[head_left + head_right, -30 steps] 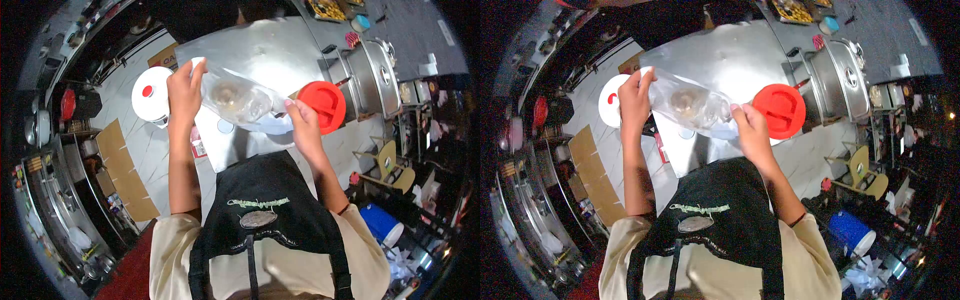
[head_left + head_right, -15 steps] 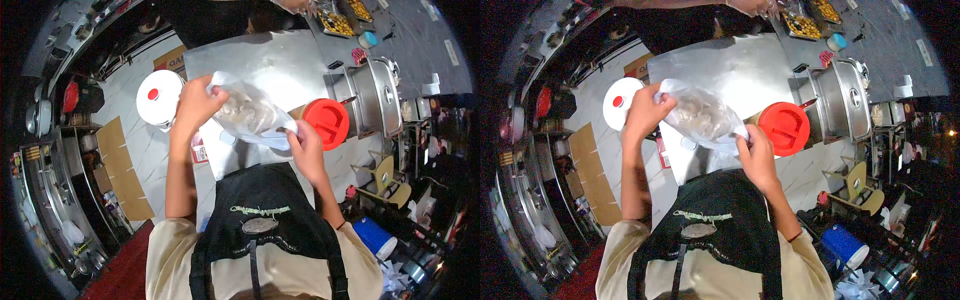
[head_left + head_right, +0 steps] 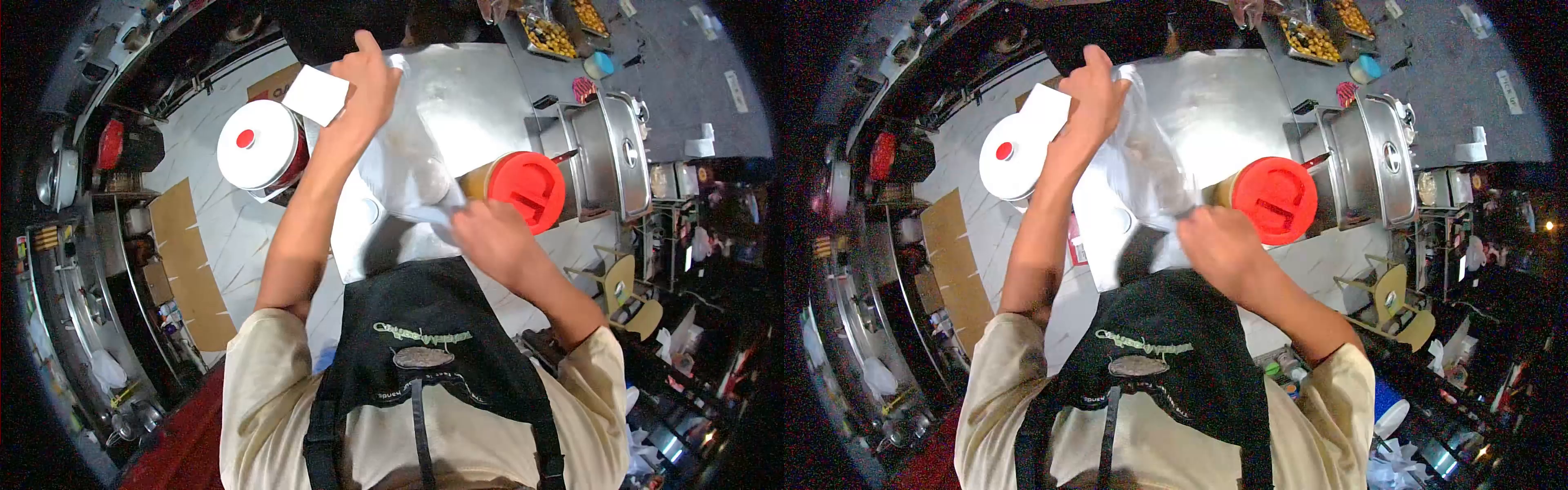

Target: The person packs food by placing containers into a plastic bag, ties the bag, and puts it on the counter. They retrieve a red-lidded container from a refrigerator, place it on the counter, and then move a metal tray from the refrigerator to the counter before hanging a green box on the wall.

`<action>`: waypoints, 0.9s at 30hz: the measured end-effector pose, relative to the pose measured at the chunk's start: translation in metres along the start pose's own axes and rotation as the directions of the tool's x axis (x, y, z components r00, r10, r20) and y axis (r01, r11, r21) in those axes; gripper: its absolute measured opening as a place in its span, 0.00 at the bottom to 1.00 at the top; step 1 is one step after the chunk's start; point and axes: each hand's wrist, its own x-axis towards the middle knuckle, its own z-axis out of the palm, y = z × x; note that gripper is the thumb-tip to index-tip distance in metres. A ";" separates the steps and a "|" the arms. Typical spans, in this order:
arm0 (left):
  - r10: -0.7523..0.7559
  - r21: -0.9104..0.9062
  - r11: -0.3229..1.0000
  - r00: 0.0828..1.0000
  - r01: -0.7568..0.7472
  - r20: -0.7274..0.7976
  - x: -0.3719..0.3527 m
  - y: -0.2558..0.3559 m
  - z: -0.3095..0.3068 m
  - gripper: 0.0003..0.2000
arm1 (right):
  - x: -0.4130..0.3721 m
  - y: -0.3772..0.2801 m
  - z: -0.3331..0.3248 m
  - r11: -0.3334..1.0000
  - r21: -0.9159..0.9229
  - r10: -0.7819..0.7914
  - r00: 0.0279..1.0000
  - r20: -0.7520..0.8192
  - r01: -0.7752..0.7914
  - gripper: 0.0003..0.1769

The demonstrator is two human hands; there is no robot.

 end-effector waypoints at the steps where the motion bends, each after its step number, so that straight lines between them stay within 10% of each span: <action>1: 0.012 -0.039 0.999 0.999 -0.014 -0.031 0.002 -0.002 0.012 0.18 | 0.013 -0.004 0.000 0.998 0.062 0.006 0.996 0.090 -0.012 0.19; 3: -0.025 -0.305 0.950 0.989 0.069 0.144 0.003 0.002 0.021 0.26 | 0.056 -0.021 0.005 0.982 0.182 0.004 0.965 0.263 -0.053 0.20; 7: 0.153 -0.688 0.586 0.776 0.428 0.612 -0.024 -0.003 0.046 0.36 | 0.096 -0.005 0.010 0.835 0.534 0.131 0.991 0.039 -0.132 0.22; 10: 0.500 -0.764 0.386 0.579 0.517 0.644 -0.051 -0.025 0.067 0.36 | 0.098 0.020 0.018 0.461 0.804 0.341 0.912 0.229 -0.375 0.19; 13: 0.498 -0.633 0.483 0.405 0.605 0.767 -0.056 -0.025 0.053 0.36 | 0.078 0.021 0.022 0.086 0.892 0.335 0.856 0.394 -0.444 0.17; 17: 0.617 -0.823 0.547 0.591 0.153 0.520 -0.054 -0.056 0.062 0.41 | 0.049 0.031 0.059 -0.065 0.945 0.507 0.805 0.308 -0.321 0.15; 18: 0.597 -0.788 0.602 0.584 0.129 0.551 -0.055 -0.051 0.057 0.45 | 0.050 0.026 0.071 -0.039 0.933 0.670 0.683 0.291 -0.358 0.13; 20: 0.585 -0.766 0.626 0.561 0.147 0.586 -0.062 -0.042 0.056 0.56 | 0.046 0.025 0.085 0.218 0.945 0.658 0.752 0.041 -0.243 0.14; 21: 0.489 -0.691 0.683 0.554 0.236 0.673 -0.067 -0.027 0.044 0.58 | 0.047 0.039 0.114 0.196 0.975 0.601 0.798 -0.033 -0.108 0.17; 22: 0.385 -0.606 0.726 0.538 0.326 0.750 -0.074 -0.011 0.030 0.60 | 0.049 0.037 0.116 -0.145 0.988 0.554 0.822 0.132 -0.061 0.19; 23: 0.354 -0.628 0.699 0.597 0.342 0.720 -0.087 0.008 0.017 0.59 | 0.042 0.037 0.094 -0.077 0.992 0.486 0.865 0.126 -0.101 0.13; 27: 0.426 -0.455 0.862 0.804 -0.223 0.414 -0.117 0.004 0.031 0.49 | 0.042 0.037 0.117 0.474 0.873 0.581 0.787 -0.208 -0.119 0.17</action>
